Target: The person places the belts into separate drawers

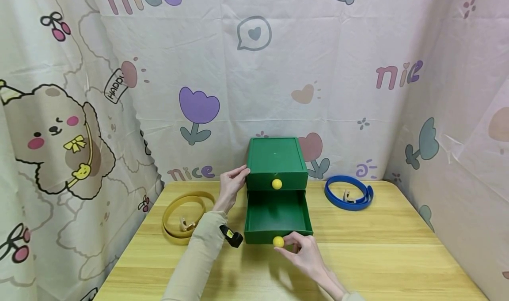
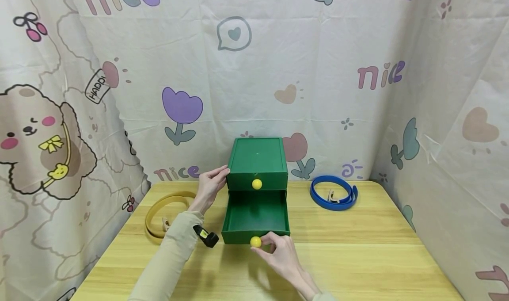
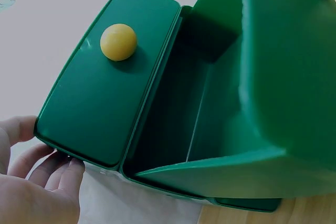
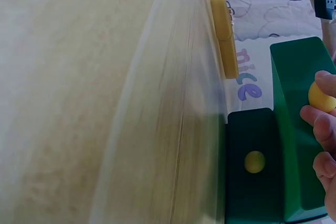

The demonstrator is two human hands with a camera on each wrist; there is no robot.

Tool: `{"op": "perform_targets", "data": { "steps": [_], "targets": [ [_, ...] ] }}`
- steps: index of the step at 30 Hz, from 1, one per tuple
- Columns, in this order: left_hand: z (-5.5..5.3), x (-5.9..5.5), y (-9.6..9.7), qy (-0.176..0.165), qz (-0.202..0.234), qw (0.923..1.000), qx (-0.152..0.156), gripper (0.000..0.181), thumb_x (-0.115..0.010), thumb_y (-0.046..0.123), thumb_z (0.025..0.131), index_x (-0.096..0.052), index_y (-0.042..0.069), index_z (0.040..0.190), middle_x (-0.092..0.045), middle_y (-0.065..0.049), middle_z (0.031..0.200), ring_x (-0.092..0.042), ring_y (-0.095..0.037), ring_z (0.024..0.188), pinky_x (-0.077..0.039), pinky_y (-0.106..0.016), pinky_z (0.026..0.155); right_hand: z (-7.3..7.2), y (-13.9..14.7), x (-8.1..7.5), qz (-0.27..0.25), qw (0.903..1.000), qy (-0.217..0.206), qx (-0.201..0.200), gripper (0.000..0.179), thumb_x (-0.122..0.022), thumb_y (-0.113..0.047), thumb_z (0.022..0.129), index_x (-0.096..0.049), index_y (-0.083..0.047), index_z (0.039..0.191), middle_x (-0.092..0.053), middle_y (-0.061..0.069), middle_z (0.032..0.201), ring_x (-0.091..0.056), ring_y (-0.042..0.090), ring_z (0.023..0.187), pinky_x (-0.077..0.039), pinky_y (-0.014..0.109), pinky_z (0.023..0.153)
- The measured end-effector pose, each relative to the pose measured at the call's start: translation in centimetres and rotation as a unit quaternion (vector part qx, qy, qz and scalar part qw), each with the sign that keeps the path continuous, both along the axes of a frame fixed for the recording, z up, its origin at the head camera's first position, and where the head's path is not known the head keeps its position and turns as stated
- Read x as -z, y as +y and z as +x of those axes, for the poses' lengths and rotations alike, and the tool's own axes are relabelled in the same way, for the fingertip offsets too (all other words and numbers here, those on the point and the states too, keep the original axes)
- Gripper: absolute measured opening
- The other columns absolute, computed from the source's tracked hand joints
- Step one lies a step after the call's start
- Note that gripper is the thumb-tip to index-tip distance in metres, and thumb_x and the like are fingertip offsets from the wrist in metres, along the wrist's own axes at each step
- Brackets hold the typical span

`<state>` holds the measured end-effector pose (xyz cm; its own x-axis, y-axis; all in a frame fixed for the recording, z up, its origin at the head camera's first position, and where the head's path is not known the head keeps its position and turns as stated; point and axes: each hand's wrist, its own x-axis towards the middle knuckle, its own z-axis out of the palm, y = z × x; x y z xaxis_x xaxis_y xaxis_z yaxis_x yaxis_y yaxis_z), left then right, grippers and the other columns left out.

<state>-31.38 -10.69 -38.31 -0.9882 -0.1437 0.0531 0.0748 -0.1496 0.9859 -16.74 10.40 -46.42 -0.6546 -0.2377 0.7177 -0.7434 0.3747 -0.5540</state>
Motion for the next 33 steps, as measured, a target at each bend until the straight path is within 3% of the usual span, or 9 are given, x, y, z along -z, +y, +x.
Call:
{"op": "perform_targets", "data": {
  "steps": [11,23,28,33],
  "targets": [
    [0.03,0.04,-0.1,0.002,-0.002,0.9999,0.01,0.034,-0.069,0.02,0.077,-0.065,0.009,0.109,-0.06,-0.009,0.118,-0.056,-0.017,0.108,-0.046,-0.031,0.088,0.1,0.25,0.14,-0.004,0.9998,0.015,-0.008,0.018,-0.078,-0.005,0.063,-0.064,-0.007,0.075,-0.068,0.003,0.062,-0.039,0.0,0.038,-0.026,0.002,0.039],
    [-0.02,-0.03,0.02,0.006,0.001,1.0,0.008,0.034,-0.069,0.018,0.077,-0.065,0.007,0.109,-0.061,-0.012,0.117,-0.058,-0.01,0.098,-0.047,-0.032,0.087,0.52,0.35,0.14,0.003,0.9996,0.029,-0.009,0.02,-0.078,-0.003,0.061,-0.063,-0.008,0.074,-0.067,0.004,0.062,-0.038,-0.002,0.038,-0.026,0.001,0.038],
    [0.0,0.04,0.0,0.007,0.003,0.9999,0.007,0.035,-0.069,0.019,0.077,-0.065,0.008,0.11,-0.06,-0.011,0.118,-0.058,-0.012,0.102,-0.046,-0.033,0.088,0.59,0.37,0.25,0.003,0.9995,0.028,-0.013,0.02,-0.078,-0.003,0.062,-0.063,-0.007,0.075,-0.067,0.004,0.062,-0.039,-0.001,0.037,-0.027,0.002,0.038],
    [0.15,0.25,-0.02,0.035,-0.006,0.9994,0.004,0.037,-0.071,0.023,0.075,-0.066,0.008,0.108,-0.062,-0.012,0.114,-0.059,-0.013,0.099,-0.049,-0.033,0.084,0.71,0.37,0.31,0.003,0.9994,0.03,-0.013,0.021,-0.078,-0.003,0.061,-0.063,-0.008,0.075,-0.067,0.003,0.062,-0.039,0.0,0.037,-0.026,0.002,0.038]
  ]
}}
